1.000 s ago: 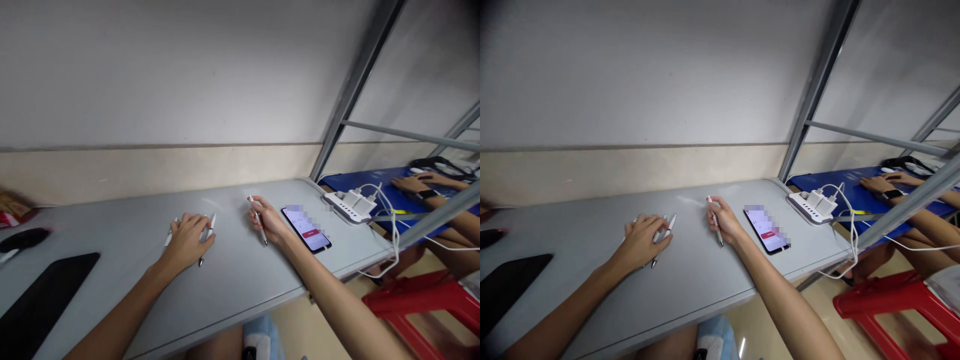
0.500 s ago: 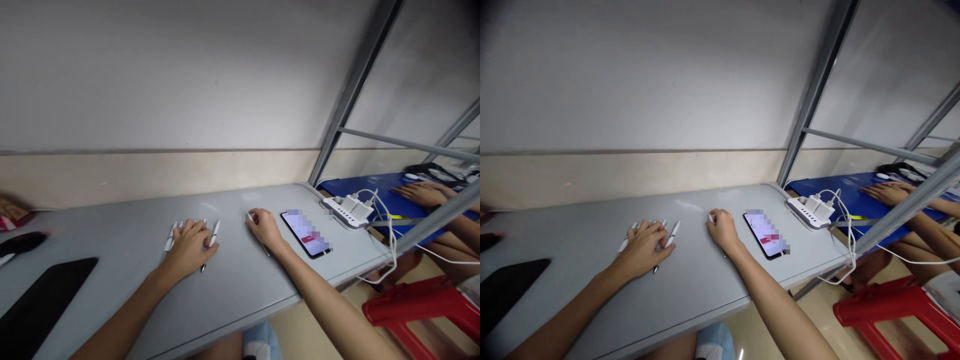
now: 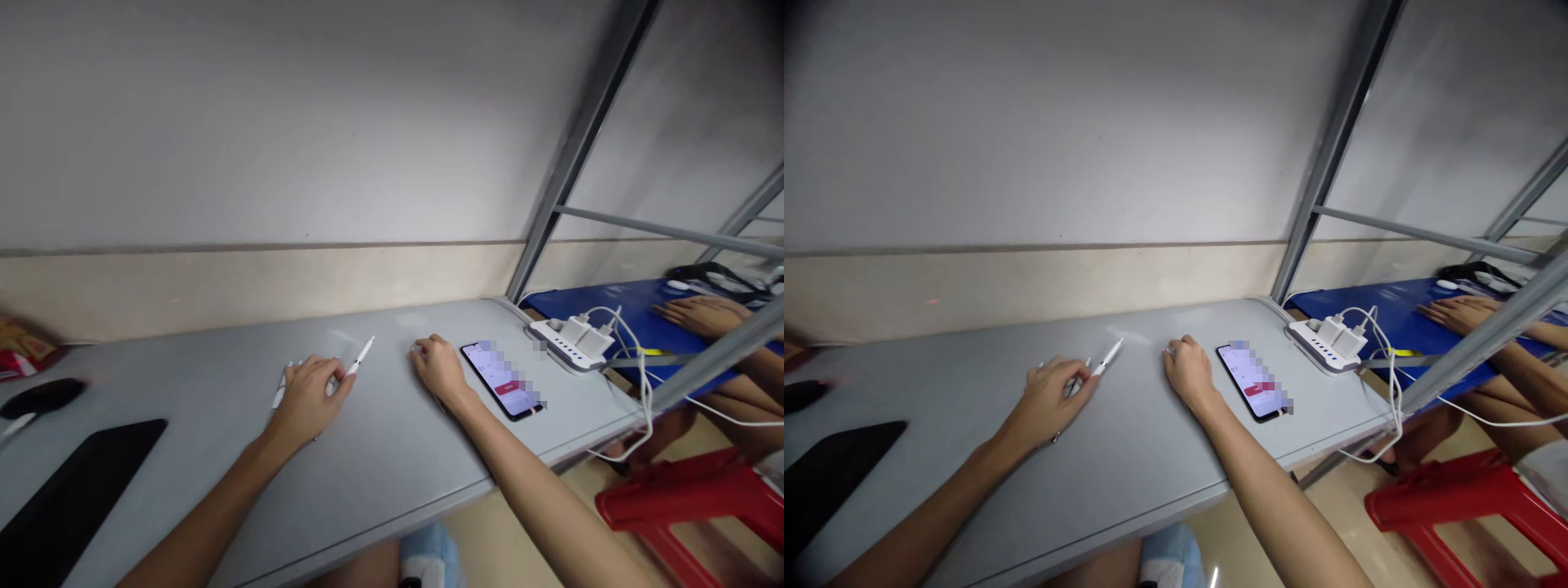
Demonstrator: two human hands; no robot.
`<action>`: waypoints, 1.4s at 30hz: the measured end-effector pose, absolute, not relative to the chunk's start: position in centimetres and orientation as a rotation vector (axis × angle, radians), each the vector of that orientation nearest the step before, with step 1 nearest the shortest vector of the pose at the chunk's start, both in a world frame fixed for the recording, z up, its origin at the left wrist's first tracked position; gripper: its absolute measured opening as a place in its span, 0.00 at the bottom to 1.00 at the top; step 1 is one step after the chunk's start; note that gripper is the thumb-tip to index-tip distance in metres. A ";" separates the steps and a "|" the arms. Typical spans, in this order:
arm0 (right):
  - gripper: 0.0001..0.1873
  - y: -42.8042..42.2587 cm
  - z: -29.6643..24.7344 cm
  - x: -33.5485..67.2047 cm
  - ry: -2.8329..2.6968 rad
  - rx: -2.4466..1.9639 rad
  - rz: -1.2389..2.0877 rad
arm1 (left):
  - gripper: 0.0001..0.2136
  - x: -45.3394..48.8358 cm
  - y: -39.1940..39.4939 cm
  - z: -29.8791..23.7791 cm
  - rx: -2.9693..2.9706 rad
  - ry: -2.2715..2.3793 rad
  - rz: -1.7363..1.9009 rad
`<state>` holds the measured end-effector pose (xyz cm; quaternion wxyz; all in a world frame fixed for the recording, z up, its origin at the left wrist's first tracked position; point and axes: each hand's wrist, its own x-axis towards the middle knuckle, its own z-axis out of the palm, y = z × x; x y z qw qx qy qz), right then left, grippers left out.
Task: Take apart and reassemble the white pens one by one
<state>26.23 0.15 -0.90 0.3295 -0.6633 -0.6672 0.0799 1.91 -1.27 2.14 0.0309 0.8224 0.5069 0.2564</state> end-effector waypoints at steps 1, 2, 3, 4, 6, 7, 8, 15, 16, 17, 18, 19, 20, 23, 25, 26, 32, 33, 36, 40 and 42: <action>0.13 0.1 -0.8 26.3 -1.721 -1.684 0.220 | 0.14 1.9 -1.2 2.3 2.501 1.531 0.812; 0.14 0.1 -0.6 26.4 -1.696 -1.617 0.238 | 0.14 1.8 -1.2 2.4 2.469 1.493 0.830; 0.14 0.0 -0.4 26.4 -1.676 -1.537 0.263 | 0.14 1.8 -1.2 2.5 2.440 1.459 0.845; 0.15 -0.1 -0.2 26.4 -1.665 -1.450 0.293 | 0.14 1.8 -1.2 2.5 2.419 1.435 0.854; 0.19 -0.5 0.4 26.1 -1.683 -1.265 0.351 | 0.13 1.8 -1.2 2.4 2.415 1.404 0.855; 0.23 -0.8 0.7 25.9 -1.715 -1.172 0.380 | 0.13 1.9 -1.2 2.3 2.428 1.391 0.851; 0.26 -1.0 0.9 25.7 -1.764 -1.097 0.417 | 0.12 1.9 -1.2 2.2 2.446 1.372 0.844; 0.16 -1.6 0.8 24.5 -1.989 -1.099 0.614 | 0.12 2.1 -1.1 1.5 2.606 1.261 0.765; 0.19 -1.6 0.7 24.5 -1.956 -1.130 0.637 | 0.12 2.0 -1.0 1.5 2.642 1.265 0.763; 0.20 -1.5 0.7 24.5 -1.916 -1.151 0.677 | 0.12 2.0 -0.9 1.4 2.682 1.272 0.758; 0.22 -1.5 0.7 24.6 -1.877 -1.161 0.740 | 0.13 1.9 -0.9 1.4 2.724 1.279 0.747; 0.23 -1.4 0.7 24.7 -1.843 -1.163 0.820 | 0.13 1.9 -0.8 1.4 2.765 1.290 0.737; 0.24 -1.4 0.8 24.8 -1.818 -1.158 0.913 | 0.13 1.8 -0.8 1.4 2.803 1.303 0.725; 0.25 -1.4 1.0 25.1 -1.781 -1.108 1.179 | 0.13 1.8 -0.9 1.4 2.906 1.336 0.689; 0.25 -1.4 1.1 25.3 -1.757 -1.058 1.312 | 0.12 1.8 -1.1 1.5 2.977 1.360 0.675; 0.25 -1.5 1.1 25.4 -1.741 -1.034 1.372 | 0.12 1.8 -1.2 1.6 3.013 1.374 0.673; 0.23 -1.7 1.0 25.2 -1.804 -1.021 1.290 | 0.11 1.9 -1.4 1.6 3.046 1.370 0.774; 0.22 -1.8 1.0 25.1 -1.857 -1.020 1.147 | 0.11 1.8 -1.4 1.5 3.006 1.364 0.798; 0.17 -2.0 1.2 24.6 -1.942 -0.986 0.762 | 0.11 1.8 -1.0 1.0 2.868 1.391 0.852; 0.17 -1.7 0.8 24.4 -1.839 -1.045 0.725 | 0.11 1.7 -0.6 0.5 2.752 1.422 0.835; 0.20 -1.5 0.6 24.5 -1.790 -1.123 0.840 | 0.11 1.7 -0.5 0.5 2.731 1.428 0.826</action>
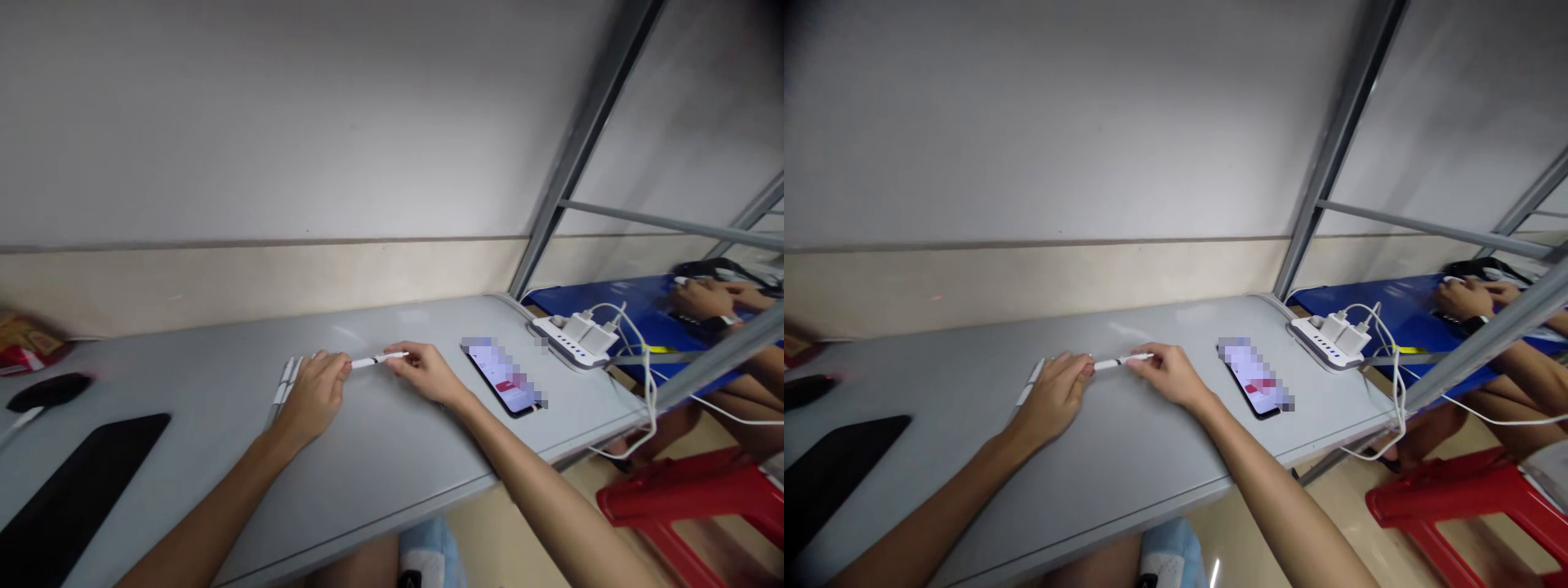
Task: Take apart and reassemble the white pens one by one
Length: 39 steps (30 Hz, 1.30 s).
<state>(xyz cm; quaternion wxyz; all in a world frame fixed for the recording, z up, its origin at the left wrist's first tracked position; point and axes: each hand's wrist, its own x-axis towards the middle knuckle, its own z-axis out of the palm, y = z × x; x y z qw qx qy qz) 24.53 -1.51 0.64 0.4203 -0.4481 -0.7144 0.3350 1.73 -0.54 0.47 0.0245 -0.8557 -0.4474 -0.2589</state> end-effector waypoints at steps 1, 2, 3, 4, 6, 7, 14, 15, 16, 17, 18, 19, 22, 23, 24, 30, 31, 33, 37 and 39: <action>0.22 -1.4 0.6 24.6 -1.786 -1.144 0.886 | 0.12 1.7 -0.6 0.5 -2.649 -1.388 -0.800; 0.24 -1.4 0.6 24.7 -1.787 -1.141 0.908 | 0.12 1.7 -0.6 0.4 -2.652 -1.391 -0.797; 0.23 -1.3 0.6 24.8 -1.787 -1.115 0.903 | 0.12 1.7 -0.6 0.4 -2.653 -1.396 -0.796; 0.19 -1.3 0.7 24.9 -1.777 -1.078 0.881 | 0.13 1.7 -0.6 0.4 -2.655 -1.406 -0.797; 0.15 -1.3 0.8 25.0 -1.729 -1.015 0.855 | 0.14 1.6 -0.6 0.4 -2.655 -1.434 -0.798; 0.17 -1.3 0.8 25.1 -1.701 -1.011 0.867 | 0.14 1.6 -0.5 0.4 -2.655 -1.447 -0.796; 0.12 -1.1 0.9 25.4 -1.687 -1.076 0.864 | 0.14 1.9 -0.8 0.8 -2.659 -1.445 -0.794; 0.13 -1.1 1.0 25.4 -1.654 -1.056 0.833 | 0.13 1.9 -0.9 0.8 -2.651 -1.440 -0.796; 0.17 -1.1 1.1 25.4 -1.622 -1.047 0.830 | 0.13 1.9 -0.9 0.8 -2.643 -1.438 -0.800; 0.19 -1.2 1.2 25.5 -1.597 -1.055 0.855 | 0.13 1.9 -0.9 0.7 -2.639 -1.434 -0.803; 0.18 -1.2 1.3 25.5 -1.587 -1.080 0.895 | 0.12 1.9 -0.9 0.7 -2.638 -1.428 -0.805; 0.17 -1.3 1.3 25.5 -1.592 -1.112 0.930 | 0.12 1.8 -0.8 0.6 -2.640 -1.424 -0.805; 0.19 -1.4 1.5 25.7 -1.635 -1.150 0.931 | 0.12 1.7 -0.7 0.5 -2.644 -1.430 -0.805; 0.16 -1.4 1.6 25.7 -1.637 -1.125 0.901 | 0.12 1.7 -0.6 0.6 -2.642 -1.437 -0.808; 0.13 -1.4 1.6 25.7 -1.626 -1.089 0.874 | 0.12 1.6 -0.6 0.6 -2.640 -1.445 -0.812; 0.16 -1.4 1.6 25.7 -1.618 -1.119 0.928 | 0.12 1.8 -0.7 0.7 -2.672 -1.435 -0.786; 0.16 -1.4 1.6 25.7 -1.641 -1.125 0.920 | 0.12 1.8 -0.7 0.7 -2.678 -1.430 -0.771; 0.12 -1.4 1.5 25.7 -1.666 -1.086 0.883 | 0.12 1.9 -0.7 0.6 -2.685 -1.424 -0.745; 0.15 -1.3 1.3 25.5 -1.636 -1.048 0.898 | 0.13 1.9 -0.7 0.6 -2.674 -1.397 -0.736; 0.14 -1.3 1.2 25.4 -1.684 -1.087 0.933 | 0.14 1.9 -0.8 0.7 -2.668 -1.385 -0.724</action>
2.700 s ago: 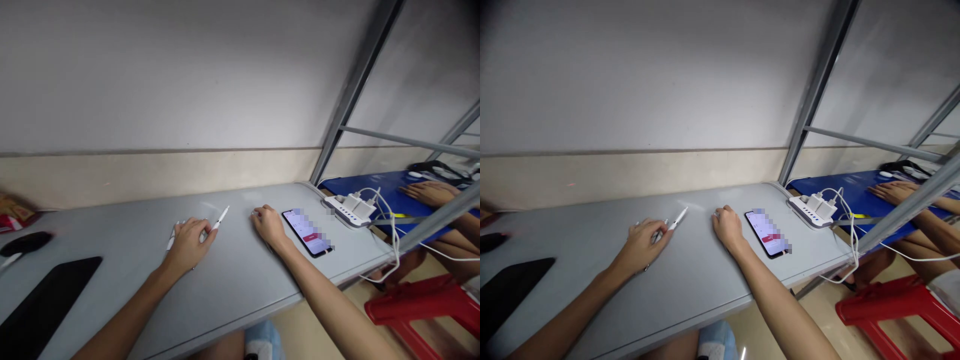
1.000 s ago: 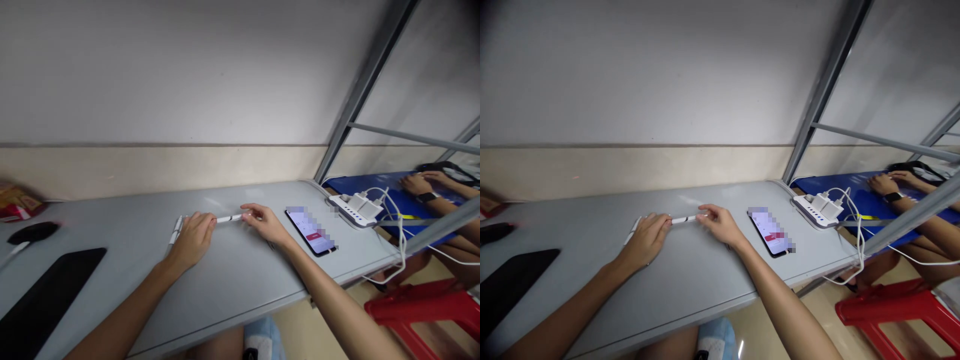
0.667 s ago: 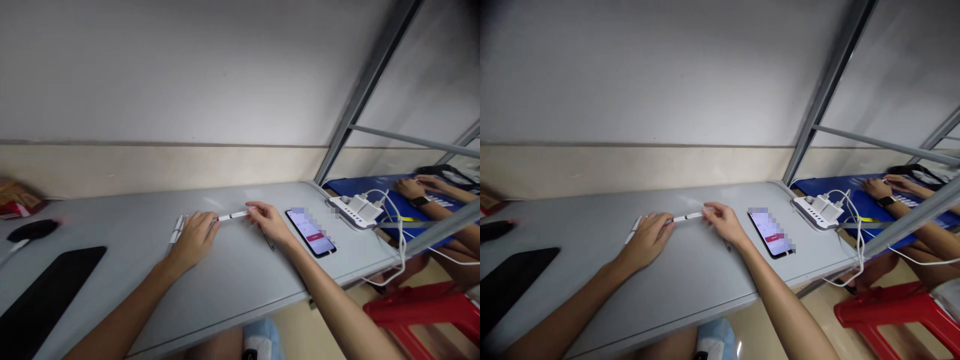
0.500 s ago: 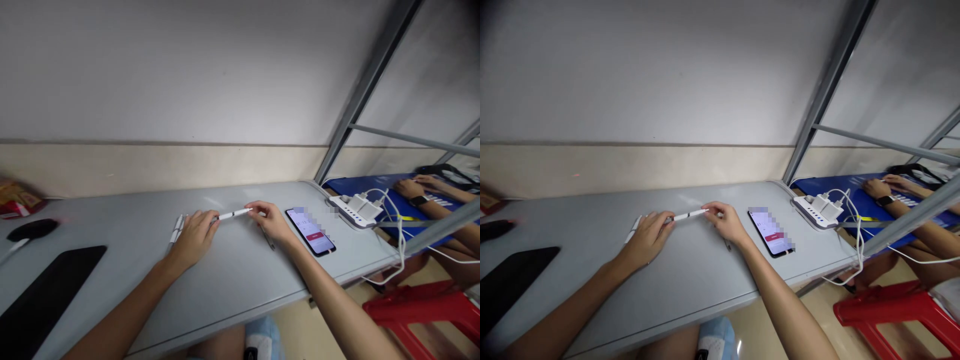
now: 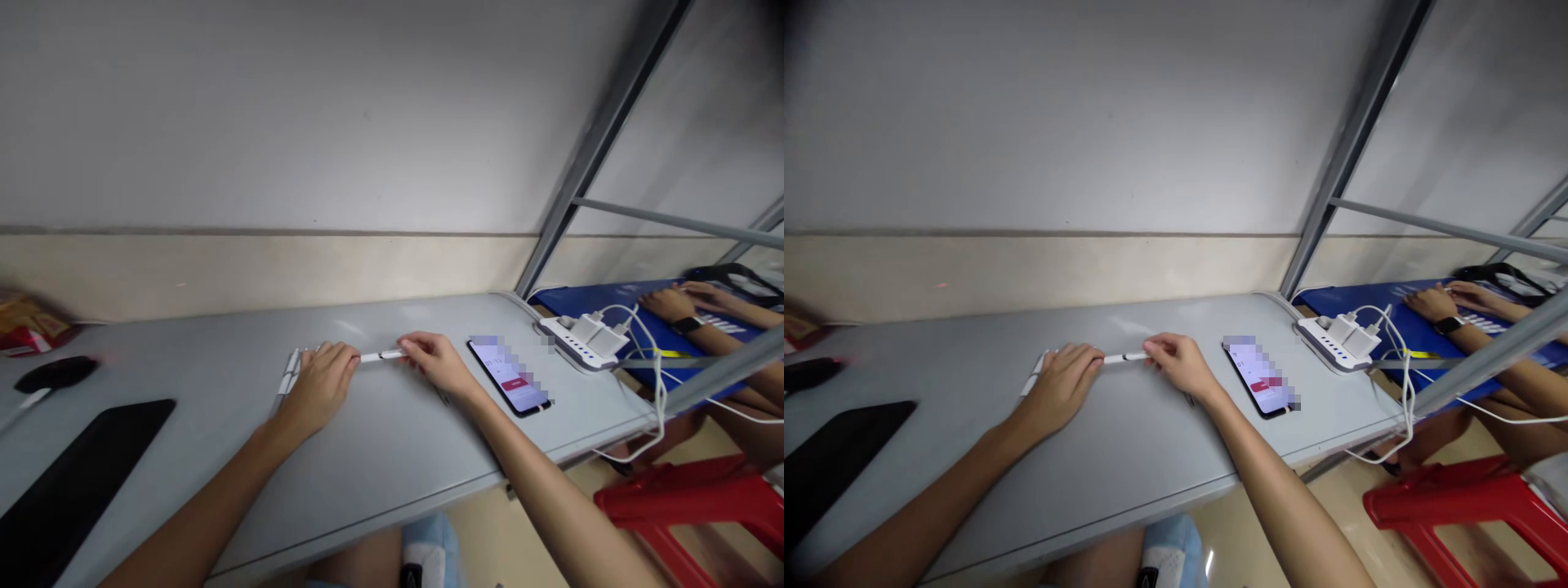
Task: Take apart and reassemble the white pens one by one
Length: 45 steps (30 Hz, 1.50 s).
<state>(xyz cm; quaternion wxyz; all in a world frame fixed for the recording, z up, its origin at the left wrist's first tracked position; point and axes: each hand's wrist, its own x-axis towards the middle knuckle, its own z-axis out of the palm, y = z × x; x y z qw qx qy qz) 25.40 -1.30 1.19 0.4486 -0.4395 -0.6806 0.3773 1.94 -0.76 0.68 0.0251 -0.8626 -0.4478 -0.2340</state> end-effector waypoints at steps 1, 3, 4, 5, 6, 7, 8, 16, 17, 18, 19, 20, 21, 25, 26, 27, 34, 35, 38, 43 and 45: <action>0.14 -1.3 1.1 25.4 -1.713 -1.096 0.923 | 0.15 1.9 -0.8 0.7 -2.667 -1.381 -0.717; 0.10 -1.3 1.0 25.3 -1.750 -1.077 0.853 | 0.15 1.9 -0.7 0.7 -2.673 -1.383 -0.712; 0.07 -1.3 0.9 25.2 -1.749 -1.059 0.816 | 0.15 1.9 -0.7 0.7 -2.677 -1.388 -0.713; 0.08 -1.3 0.8 25.2 -1.742 -1.043 0.796 | 0.15 1.8 -0.7 0.6 -2.678 -1.397 -0.718; 0.10 -1.3 0.8 25.2 -1.739 -1.038 0.792 | 0.15 1.8 -0.7 0.6 -2.682 -1.405 -0.721; 0.12 -1.3 0.7 25.1 -1.741 -1.045 0.792 | 0.15 1.8 -0.7 0.6 -2.688 -1.413 -0.723; 0.12 -1.3 0.7 25.1 -1.752 -1.058 0.786 | 0.15 1.9 -0.7 0.6 -2.695 -1.423 -0.722; 0.07 -1.1 0.6 25.5 -1.899 -1.111 0.431 | 0.15 2.2 -1.2 1.0 -2.721 -1.452 -0.760; 0.08 -1.0 0.5 25.7 -1.918 -1.116 0.388 | 0.15 2.1 -1.1 1.0 -2.721 -1.448 -0.757; 0.09 -0.9 0.4 25.8 -1.941 -1.123 0.349 | 0.15 2.0 -1.0 0.9 -2.720 -1.445 -0.748; 0.09 -0.8 0.3 26.0 -1.964 -1.134 0.311 | 0.16 1.8 -0.9 0.8 -2.714 -1.446 -0.740; 0.10 -0.8 0.2 26.1 -1.983 -1.150 0.276 | 0.17 1.7 -0.8 0.7 -2.707 -1.448 -0.734; 0.11 -0.7 0.1 26.3 -1.995 -1.170 0.243 | 0.17 1.5 -0.7 0.6 -2.698 -1.451 -0.734; 0.13 -0.6 -0.1 26.9 -1.989 -1.262 0.148 | 0.16 1.0 -0.1 0.3 -2.665 -1.479 -0.780; 0.13 -0.6 -0.1 27.0 -1.985 -1.279 0.133 | 0.16 0.9 0.0 0.3 -2.654 -1.492 -0.789; 0.13 -0.6 -0.1 27.1 -1.981 -1.290 0.123 | 0.16 0.9 0.0 0.3 -2.646 -1.503 -0.791; 0.13 -0.5 -0.1 26.6 -2.007 -1.202 0.138 | 0.15 1.2 -0.3 0.7 -2.655 -1.515 -0.766; 0.12 -0.6 -0.1 26.4 -2.012 -1.180 0.146 | 0.15 1.2 -0.4 0.7 -2.662 -1.513 -0.761; 0.13 -0.8 -0.2 25.8 -2.044 -1.117 0.184 | 0.15 1.5 -0.7 0.7 -2.695 -1.491 -0.744; 0.13 -1.2 -0.3 25.1 -2.052 -1.037 0.245 | 0.14 2.0 -0.9 0.6 -2.733 -1.494 -0.764; 0.12 -1.3 -0.2 24.9 -2.017 -1.013 0.302 | 0.14 2.0 -1.0 0.7 -2.746 -1.496 -0.751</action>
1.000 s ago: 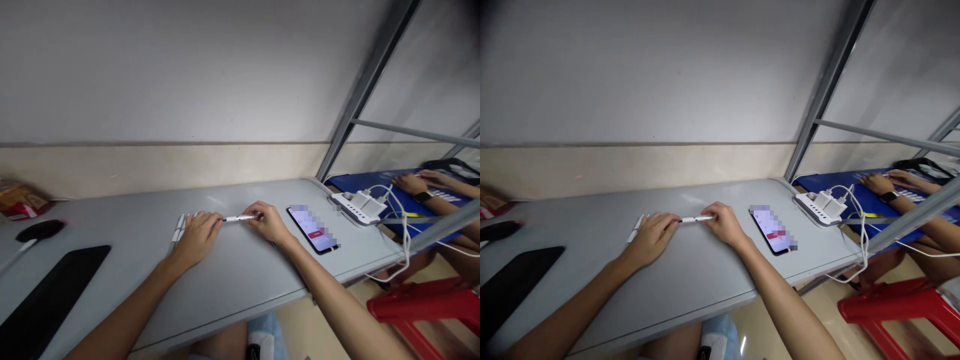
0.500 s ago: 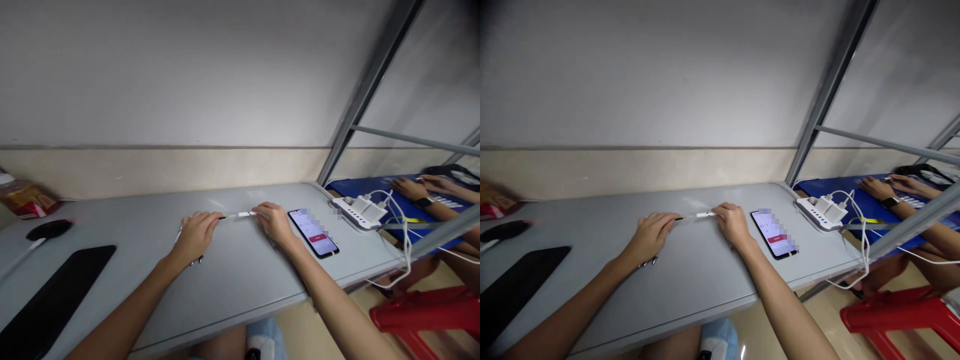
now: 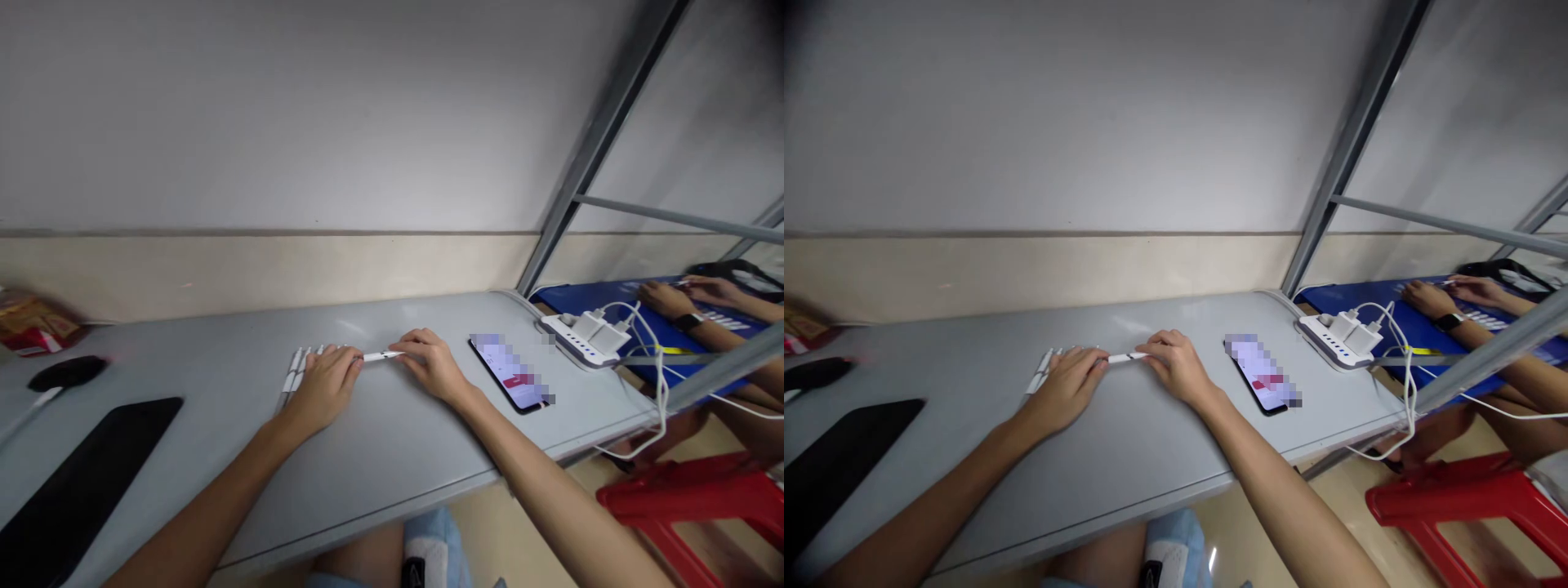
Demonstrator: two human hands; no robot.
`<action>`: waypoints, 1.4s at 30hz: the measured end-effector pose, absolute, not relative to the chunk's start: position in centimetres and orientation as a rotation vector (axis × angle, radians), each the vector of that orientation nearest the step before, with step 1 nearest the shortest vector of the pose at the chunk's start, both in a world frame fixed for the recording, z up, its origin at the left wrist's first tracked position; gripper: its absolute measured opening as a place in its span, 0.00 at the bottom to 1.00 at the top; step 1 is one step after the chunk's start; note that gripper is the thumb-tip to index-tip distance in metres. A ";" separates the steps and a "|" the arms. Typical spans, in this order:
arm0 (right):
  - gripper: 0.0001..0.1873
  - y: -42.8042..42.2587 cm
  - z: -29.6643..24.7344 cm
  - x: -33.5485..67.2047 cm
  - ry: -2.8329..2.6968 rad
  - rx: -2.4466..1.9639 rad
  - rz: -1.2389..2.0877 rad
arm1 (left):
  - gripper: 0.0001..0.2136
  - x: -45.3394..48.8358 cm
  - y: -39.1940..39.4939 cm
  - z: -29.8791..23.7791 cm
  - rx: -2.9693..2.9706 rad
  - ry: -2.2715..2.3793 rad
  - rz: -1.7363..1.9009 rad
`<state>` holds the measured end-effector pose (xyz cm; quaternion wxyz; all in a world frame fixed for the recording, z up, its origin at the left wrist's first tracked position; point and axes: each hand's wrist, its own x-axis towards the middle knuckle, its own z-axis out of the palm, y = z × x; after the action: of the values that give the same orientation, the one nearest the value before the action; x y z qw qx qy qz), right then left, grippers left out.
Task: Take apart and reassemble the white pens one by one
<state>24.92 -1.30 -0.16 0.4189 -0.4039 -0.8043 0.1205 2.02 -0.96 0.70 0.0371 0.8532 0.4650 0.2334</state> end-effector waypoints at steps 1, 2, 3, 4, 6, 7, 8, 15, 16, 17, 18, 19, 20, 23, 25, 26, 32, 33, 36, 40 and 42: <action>0.12 -1.3 -0.1 24.9 -1.990 -1.001 0.343 | 0.14 2.0 -1.0 0.8 2.626 1.427 0.707; 0.11 -1.3 0.0 24.8 -1.956 -0.992 0.392 | 0.14 2.0 -1.0 0.8 2.639 1.429 0.703; 0.11 -1.4 0.1 24.8 -1.918 -0.991 0.447 | 0.14 2.0 -1.0 0.9 2.658 1.428 0.705; 0.10 -1.3 0.2 24.8 -1.879 -0.998 0.507 | 0.14 2.0 -1.1 0.9 2.679 1.420 0.709; 0.11 -1.3 0.2 24.8 -1.809 -1.034 0.648 | 0.13 2.0 -1.1 1.1 2.718 1.394 0.719; 0.13 -1.2 0.3 24.7 -1.780 -1.049 0.728 | 0.12 2.0 -1.1 1.1 2.729 1.383 0.727; 0.15 -1.2 0.3 24.7 -1.753 -1.055 0.809 | 0.12 2.0 -1.1 1.1 2.735 1.373 0.730; 0.19 -1.3 1.0 25.2 -1.678 -0.932 1.101 | 0.11 1.9 -0.8 1.1 2.707 1.377 0.778; 0.16 -1.3 1.1 25.3 -1.684 -0.935 1.134 | 0.11 1.9 -0.8 1.1 2.701 1.376 0.788; 0.15 -1.3 1.0 25.3 -1.693 -0.951 1.163 | 0.11 1.8 -0.8 1.1 2.697 1.372 0.795; 0.16 -1.3 1.0 25.4 -1.703 -0.978 1.180 | 0.10 1.8 -0.8 1.1 2.696 1.364 0.798; 0.19 -1.3 1.0 25.4 -1.711 -1.006 1.184 | 0.10 1.8 -0.8 1.0 2.696 1.355 0.797; 0.20 -1.3 0.9 25.4 -1.716 -1.029 1.177 | 0.10 1.8 -0.8 1.0 2.696 1.349 0.795; 0.17 -1.3 0.9 25.5 -1.701 -1.017 1.119 | 0.10 1.9 -0.7 1.0 2.703 1.344 0.785; 0.19 -1.4 1.0 25.6 -1.711 -0.992 1.109 | 0.10 1.9 -0.7 1.0 2.710 1.343 0.783; 0.17 -1.4 1.0 25.6 -1.731 -0.997 1.111 | 0.10 1.9 -0.7 1.1 2.714 1.339 0.787; 0.17 -1.4 1.1 25.7 -1.752 -1.042 1.102 | 0.11 1.9 -0.9 1.3 2.717 1.308 0.794; 0.18 -1.4 1.1 25.7 -1.743 -1.023 1.091 | 0.11 1.9 -0.9 1.3 2.713 1.309 0.793; 0.15 -1.4 1.1 25.7 -1.779 -1.020 1.087 | 0.11 2.0 -1.0 1.3 2.715 1.312 0.783; 0.19 -1.4 1.1 25.8 -1.769 -1.066 1.094 | 0.11 2.1 -1.1 1.4 2.733 1.297 0.757; 0.16 -1.4 1.0 25.7 -1.736 -1.027 1.101 | 0.11 2.1 -1.2 1.4 2.730 1.304 0.763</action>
<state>25.75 -1.42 1.05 0.4094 -0.4076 -0.6894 0.4370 2.09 -1.15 1.38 0.0106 0.8749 0.4179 0.2446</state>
